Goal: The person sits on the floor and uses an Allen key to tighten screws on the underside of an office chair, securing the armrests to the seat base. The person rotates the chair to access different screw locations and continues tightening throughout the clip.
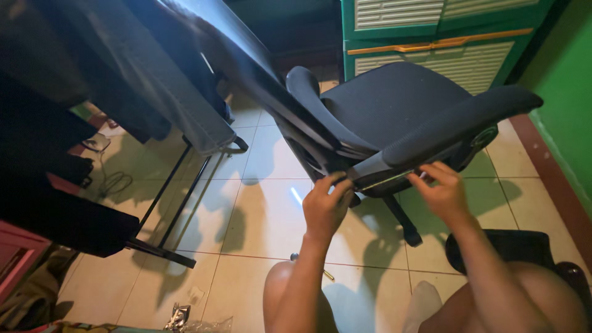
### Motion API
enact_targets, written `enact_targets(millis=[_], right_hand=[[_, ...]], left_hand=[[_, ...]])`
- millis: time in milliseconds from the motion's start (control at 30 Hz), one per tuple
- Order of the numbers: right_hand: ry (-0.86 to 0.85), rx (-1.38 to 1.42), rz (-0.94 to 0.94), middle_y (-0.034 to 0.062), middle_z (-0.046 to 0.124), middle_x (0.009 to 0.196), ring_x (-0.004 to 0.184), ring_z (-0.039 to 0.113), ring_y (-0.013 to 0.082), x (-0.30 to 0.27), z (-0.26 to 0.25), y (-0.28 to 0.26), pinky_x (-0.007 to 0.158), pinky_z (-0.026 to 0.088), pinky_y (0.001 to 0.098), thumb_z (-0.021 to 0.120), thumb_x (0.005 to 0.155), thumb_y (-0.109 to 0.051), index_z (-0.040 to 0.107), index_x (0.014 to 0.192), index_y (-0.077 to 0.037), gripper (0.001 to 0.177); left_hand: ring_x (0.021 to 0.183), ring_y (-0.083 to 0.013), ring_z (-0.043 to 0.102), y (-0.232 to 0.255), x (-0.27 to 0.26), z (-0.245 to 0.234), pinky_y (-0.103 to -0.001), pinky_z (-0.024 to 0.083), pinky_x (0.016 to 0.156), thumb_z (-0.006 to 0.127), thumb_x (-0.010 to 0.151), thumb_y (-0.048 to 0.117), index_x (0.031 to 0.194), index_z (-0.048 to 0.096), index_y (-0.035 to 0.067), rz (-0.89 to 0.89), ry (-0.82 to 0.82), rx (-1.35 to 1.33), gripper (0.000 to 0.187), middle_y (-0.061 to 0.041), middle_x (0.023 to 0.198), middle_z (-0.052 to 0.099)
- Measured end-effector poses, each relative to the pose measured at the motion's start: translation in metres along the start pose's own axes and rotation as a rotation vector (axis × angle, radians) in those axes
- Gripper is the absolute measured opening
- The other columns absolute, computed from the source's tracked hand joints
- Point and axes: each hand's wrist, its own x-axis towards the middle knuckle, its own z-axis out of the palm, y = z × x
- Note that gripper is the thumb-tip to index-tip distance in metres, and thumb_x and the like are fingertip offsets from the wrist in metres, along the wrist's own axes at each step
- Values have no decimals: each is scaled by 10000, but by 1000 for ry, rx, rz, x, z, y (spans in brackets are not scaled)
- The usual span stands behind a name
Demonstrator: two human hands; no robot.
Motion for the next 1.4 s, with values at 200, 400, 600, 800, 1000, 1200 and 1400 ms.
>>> enact_targets(millis=[200, 400, 600, 800, 1000, 1200, 1400], right_hand=[[23, -32, -31, 99, 699, 886, 745, 694, 184, 2, -4, -11, 654, 545, 298, 810, 838, -58, 724, 1012, 34, 215], [-118, -155, 73, 99, 730, 883, 661, 689, 227, -1, -12, -12, 606, 531, 331, 814, 843, -142, 771, 973, -31, 177], [-408, -82, 76, 92, 781, 881, 746, 736, 242, -9, -14, -9, 685, 566, 358, 814, 796, -237, 829, 955, -97, 212], [-657, 88, 331, 101, 717, 801, 710, 672, 210, -27, -10, -7, 642, 516, 317, 825, 800, -217, 835, 961, -81, 210], [-520, 569, 380, 83, 742, 839, 775, 673, 133, -26, -21, 1, 700, 531, 269, 823, 831, -158, 792, 933, 34, 219], [-377, 816, 896, 78, 747, 822, 577, 642, 125, -43, 32, -28, 523, 529, 271, 665, 944, -256, 713, 1019, 13, 284], [-424, 750, 872, 64, 676, 713, 409, 466, 53, -37, 54, -52, 374, 335, 219, 688, 944, -247, 770, 1030, -13, 263]], left_hand=[[869, -199, 653, 8, 6, -7, -328, 535, 671, 876, 618, 172, 937, 797, 249, 36, -17, -61, 338, -6, 1119, 710], [868, -199, 602, 20, 13, -10, -352, 497, 707, 838, 679, 131, 935, 800, 297, 127, 98, 16, 308, 49, 1013, 682], [811, -165, 593, 21, 12, -21, -317, 491, 673, 834, 753, 99, 974, 810, 268, 165, -29, -79, 278, 93, 922, 698], [702, -134, 656, 7, 6, -49, -287, 525, 591, 844, 809, 194, 918, 816, 212, -48, -274, -277, 114, 55, 860, 733], [685, -123, 709, -13, -5, -63, -272, 560, 656, 819, 795, 332, 882, 844, 205, -416, -934, -487, 156, 35, 807, 796], [743, -103, 705, 14, -37, -29, -251, 541, 715, 853, 796, 359, 900, 818, 135, -253, -1161, -680, 249, -9, 785, 756], [829, -80, 687, 25, -55, 6, -258, 553, 793, 781, 899, 325, 1048, 797, 71, -392, -1155, -1066, 295, -30, 887, 767]])
